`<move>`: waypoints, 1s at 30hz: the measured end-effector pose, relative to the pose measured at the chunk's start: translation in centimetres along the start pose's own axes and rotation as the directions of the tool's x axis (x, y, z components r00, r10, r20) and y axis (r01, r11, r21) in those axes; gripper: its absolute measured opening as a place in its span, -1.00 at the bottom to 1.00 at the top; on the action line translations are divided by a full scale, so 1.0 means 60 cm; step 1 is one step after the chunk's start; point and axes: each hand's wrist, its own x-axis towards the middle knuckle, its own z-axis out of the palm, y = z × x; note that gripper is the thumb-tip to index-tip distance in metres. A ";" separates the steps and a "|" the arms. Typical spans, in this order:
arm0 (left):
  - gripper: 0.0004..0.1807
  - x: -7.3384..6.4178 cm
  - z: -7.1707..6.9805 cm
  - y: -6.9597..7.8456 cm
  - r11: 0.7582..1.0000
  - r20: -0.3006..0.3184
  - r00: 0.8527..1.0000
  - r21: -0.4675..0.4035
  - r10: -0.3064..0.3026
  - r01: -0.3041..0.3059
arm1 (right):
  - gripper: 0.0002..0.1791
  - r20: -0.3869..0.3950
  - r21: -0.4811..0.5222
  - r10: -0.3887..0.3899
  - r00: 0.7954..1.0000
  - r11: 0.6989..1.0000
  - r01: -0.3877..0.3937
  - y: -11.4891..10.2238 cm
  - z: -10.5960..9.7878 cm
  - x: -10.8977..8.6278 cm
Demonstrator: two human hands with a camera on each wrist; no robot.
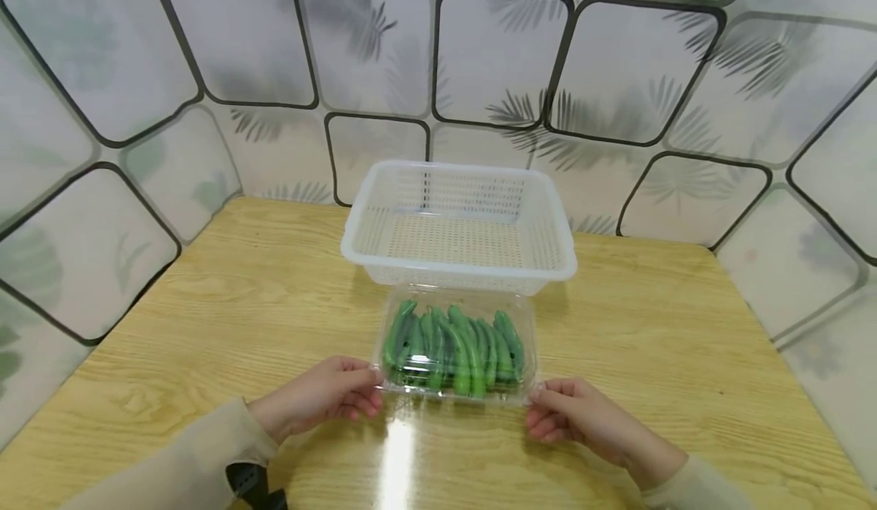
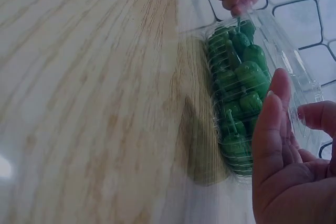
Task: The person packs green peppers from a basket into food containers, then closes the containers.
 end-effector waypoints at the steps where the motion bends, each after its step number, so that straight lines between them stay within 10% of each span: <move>1: -0.75 0.000 0.000 0.000 1.000 0.001 1.000 -0.001 0.000 0.000 | -0.75 0.002 0.006 -0.003 1.000 1.000 0.003 0.001 0.000 0.000; 30: -0.81 0.010 -0.006 -0.005 1.000 0.035 0.999 -0.028 0.006 -0.005 | -0.80 0.075 0.101 -0.069 0.995 0.993 0.061 0.008 -0.005 0.000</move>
